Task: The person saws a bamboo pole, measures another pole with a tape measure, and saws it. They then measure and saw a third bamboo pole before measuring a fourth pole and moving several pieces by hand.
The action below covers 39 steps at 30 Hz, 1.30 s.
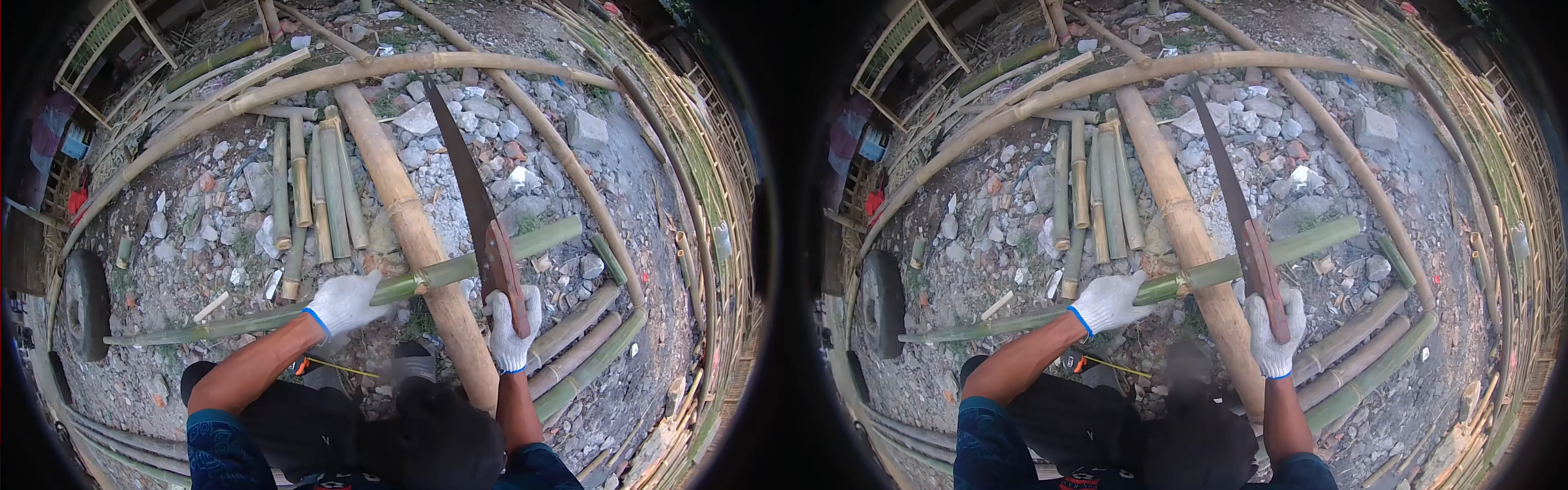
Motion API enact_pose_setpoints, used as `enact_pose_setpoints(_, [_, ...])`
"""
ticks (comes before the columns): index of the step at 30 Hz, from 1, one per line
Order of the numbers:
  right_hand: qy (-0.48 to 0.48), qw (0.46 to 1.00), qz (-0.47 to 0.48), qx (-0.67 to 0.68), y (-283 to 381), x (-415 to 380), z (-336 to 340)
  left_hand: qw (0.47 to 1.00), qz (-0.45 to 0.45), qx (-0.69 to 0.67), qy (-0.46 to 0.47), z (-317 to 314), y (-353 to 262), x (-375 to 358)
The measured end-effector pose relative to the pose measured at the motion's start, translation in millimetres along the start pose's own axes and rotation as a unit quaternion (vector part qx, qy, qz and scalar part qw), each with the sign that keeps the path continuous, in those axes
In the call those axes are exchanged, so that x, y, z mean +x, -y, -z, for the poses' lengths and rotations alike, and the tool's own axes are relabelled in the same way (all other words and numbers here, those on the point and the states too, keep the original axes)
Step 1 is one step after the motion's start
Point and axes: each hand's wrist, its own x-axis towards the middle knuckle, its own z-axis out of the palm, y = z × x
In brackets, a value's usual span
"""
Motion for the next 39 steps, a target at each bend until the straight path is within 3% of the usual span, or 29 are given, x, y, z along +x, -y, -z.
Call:
enact_pose_setpoints(3, [0.041,0.998,0.004,-0.037,-8.1,4.5,9.4,0.999,0.030,0.005,-0.019,-13.9,10.8,4.7])
enact_pose_setpoints(5, [0.056,0.989,0.094,-0.099,-13.1,11.0,2.2,0.997,0.069,-0.010,-0.017,-12.7,26.7,1.6])
enact_pose_setpoints(11, [0.164,0.981,0.031,-0.100,-29.2,11.0,-27.4,0.990,0.137,0.027,-0.027,-39.7,105.7,-18.1])
enact_pose_setpoints(12, [0.145,0.979,0.104,-0.096,-32.3,13.1,-36.1,0.988,0.146,0.034,-0.023,-39.5,110.0,-18.3])
enact_pose_setpoints(14, [0.165,0.976,0.091,-0.106,-42.3,11.2,-44.1,0.985,0.168,0.037,-0.018,-42.6,115.5,-19.6])
enact_pose_setpoints(17, [0.166,0.978,0.079,-0.102,-42.3,4.3,-52.9,0.988,0.148,0.029,-0.033,-36.6,114.6,-20.6])
enact_pose_setpoints(19, [0.142,0.979,0.114,-0.086,-44.5,-2.4,-57.3,0.984,0.110,0.022,-0.140,-28.0,100.1,-15.7])
enact_pose_setpoints(20, [0.165,0.979,0.079,-0.091,-43.7,-5.8,-56.1,0.977,0.089,0.020,-0.193,-23.5,91.7,-8.4])
enact_pose_setpoints(23, [0.160,0.985,0.028,-0.062,-37.6,-10.5,-59.5,0.965,0.113,-0.074,-0.224,-22.1,58.5,43.2])
enact_pose_setpoints(26, [0.142,0.987,0.053,-0.053,-37.4,-11.7,-57.4,0.958,0.167,-0.084,-0.217,-32.3,24.9,100.6])
enact_pose_setpoints(29, [0.123,0.988,0.082,-0.037,-32.8,-8.3,-54.4,0.966,0.185,-0.090,-0.155,-26.9,10.3,115.4])
enact_pose_setpoints(31, [0.129,0.982,0.122,-0.067,-40.9,-10.4,-48.9,0.967,0.165,-0.061,-0.185,-32.5,11.7,115.0])
enact_pose_setpoints(39, [0.210,0.970,0.042,-0.115,-38.1,-74.0,56.5,0.972,0.182,-0.051,-0.142,-27.2,10.8,115.8])
